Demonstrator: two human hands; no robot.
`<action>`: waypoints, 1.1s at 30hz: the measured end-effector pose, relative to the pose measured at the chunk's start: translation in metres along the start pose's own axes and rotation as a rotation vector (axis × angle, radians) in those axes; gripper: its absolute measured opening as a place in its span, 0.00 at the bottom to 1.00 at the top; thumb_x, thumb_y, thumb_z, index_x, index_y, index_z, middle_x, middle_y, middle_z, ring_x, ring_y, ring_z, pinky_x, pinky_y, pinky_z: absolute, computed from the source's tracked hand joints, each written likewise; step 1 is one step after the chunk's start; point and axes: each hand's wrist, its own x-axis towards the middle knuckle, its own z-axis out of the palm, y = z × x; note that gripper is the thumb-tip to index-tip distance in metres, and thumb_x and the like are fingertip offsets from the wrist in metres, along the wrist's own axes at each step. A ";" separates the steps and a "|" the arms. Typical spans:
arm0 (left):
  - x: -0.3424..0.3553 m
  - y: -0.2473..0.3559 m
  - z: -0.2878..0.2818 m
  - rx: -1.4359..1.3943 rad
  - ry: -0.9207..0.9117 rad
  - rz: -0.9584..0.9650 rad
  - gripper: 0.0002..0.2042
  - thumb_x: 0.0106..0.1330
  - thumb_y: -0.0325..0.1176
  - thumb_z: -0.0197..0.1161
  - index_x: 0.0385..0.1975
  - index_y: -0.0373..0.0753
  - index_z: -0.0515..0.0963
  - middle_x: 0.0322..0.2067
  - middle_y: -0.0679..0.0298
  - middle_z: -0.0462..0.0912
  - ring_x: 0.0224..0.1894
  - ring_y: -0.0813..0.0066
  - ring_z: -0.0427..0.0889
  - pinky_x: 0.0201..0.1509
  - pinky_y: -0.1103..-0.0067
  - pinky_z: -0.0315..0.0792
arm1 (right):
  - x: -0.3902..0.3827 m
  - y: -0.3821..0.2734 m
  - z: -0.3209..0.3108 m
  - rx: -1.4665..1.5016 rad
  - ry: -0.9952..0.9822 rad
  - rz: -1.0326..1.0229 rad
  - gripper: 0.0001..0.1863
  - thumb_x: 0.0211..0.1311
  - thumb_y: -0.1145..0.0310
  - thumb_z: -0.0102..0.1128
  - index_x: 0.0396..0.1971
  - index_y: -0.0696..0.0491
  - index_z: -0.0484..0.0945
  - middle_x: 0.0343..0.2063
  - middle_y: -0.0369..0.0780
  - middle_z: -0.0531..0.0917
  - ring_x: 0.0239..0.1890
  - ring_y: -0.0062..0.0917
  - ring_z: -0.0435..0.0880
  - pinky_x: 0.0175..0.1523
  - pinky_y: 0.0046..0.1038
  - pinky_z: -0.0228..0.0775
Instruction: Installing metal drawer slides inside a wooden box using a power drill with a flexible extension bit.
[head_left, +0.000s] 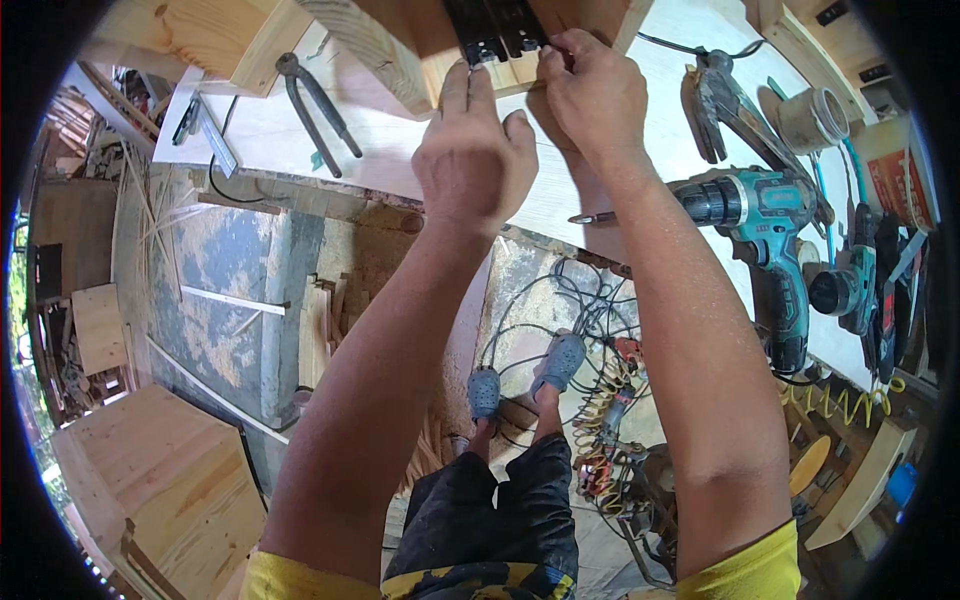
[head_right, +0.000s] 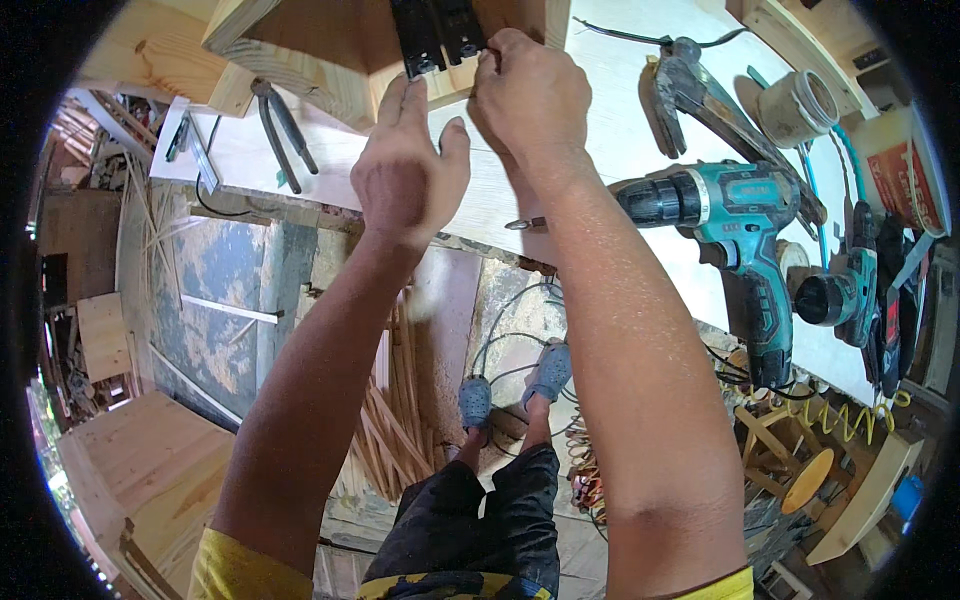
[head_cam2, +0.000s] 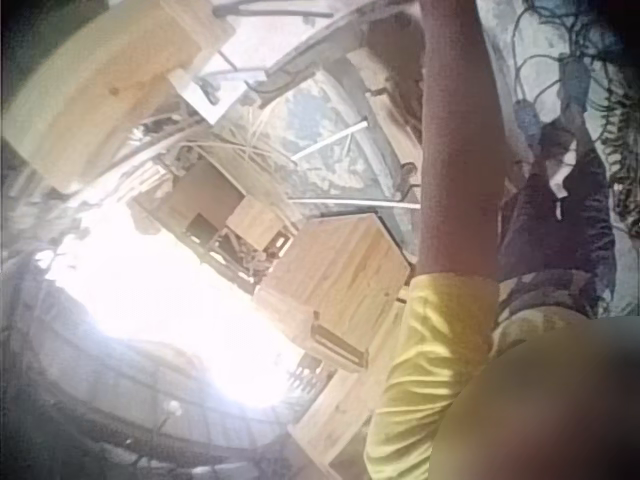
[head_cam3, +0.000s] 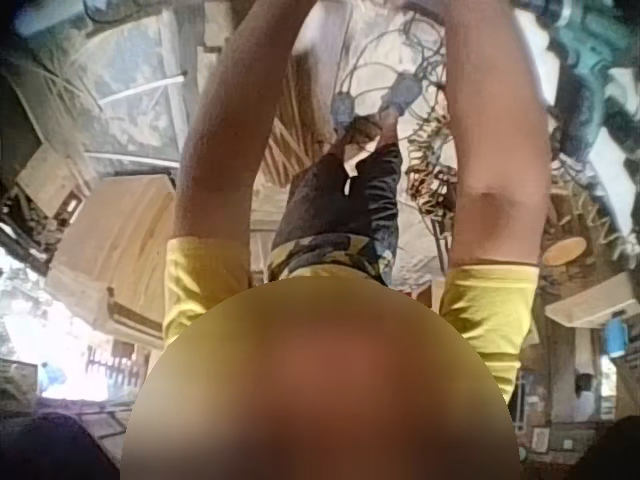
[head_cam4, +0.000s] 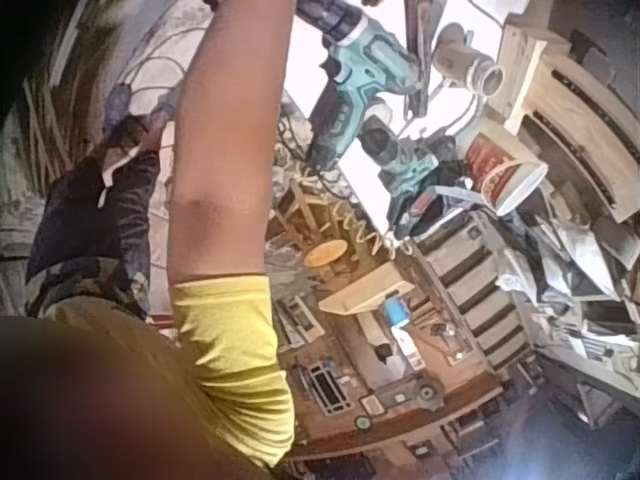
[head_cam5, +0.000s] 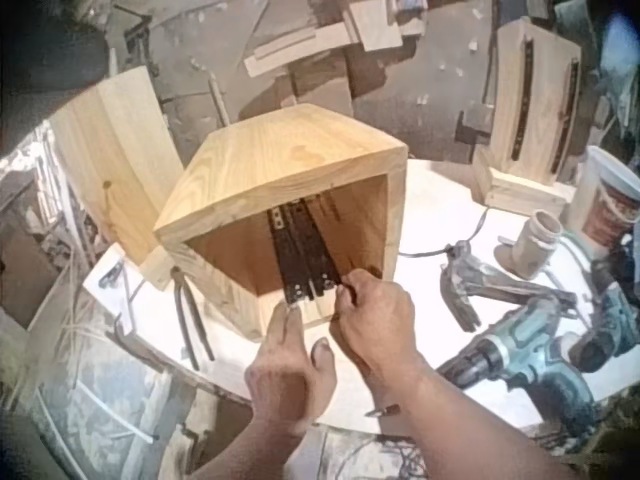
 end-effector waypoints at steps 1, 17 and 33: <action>-0.001 0.000 0.001 -0.009 0.013 -0.011 0.25 0.58 0.38 0.58 0.53 0.30 0.72 0.56 0.46 0.73 0.49 0.49 0.79 0.52 0.67 0.74 | 0.000 0.000 0.001 -0.009 0.000 -0.001 0.10 0.59 0.62 0.56 0.34 0.49 0.83 0.25 0.46 0.84 0.30 0.43 0.84 0.39 0.39 0.77; -0.002 0.001 -0.002 -0.034 -0.032 -0.058 0.25 0.59 0.38 0.57 0.54 0.29 0.71 0.58 0.48 0.71 0.51 0.53 0.78 0.54 0.69 0.73 | -0.001 0.001 0.001 -0.038 -0.014 -0.005 0.11 0.60 0.62 0.57 0.35 0.50 0.83 0.24 0.45 0.84 0.30 0.41 0.85 0.38 0.38 0.77; -0.002 0.000 -0.002 -0.054 -0.046 -0.053 0.25 0.59 0.38 0.58 0.55 0.30 0.70 0.58 0.46 0.70 0.53 0.50 0.76 0.56 0.67 0.71 | -0.001 0.001 0.001 -0.044 -0.001 -0.002 0.11 0.59 0.61 0.57 0.35 0.50 0.84 0.25 0.45 0.84 0.30 0.41 0.85 0.38 0.37 0.77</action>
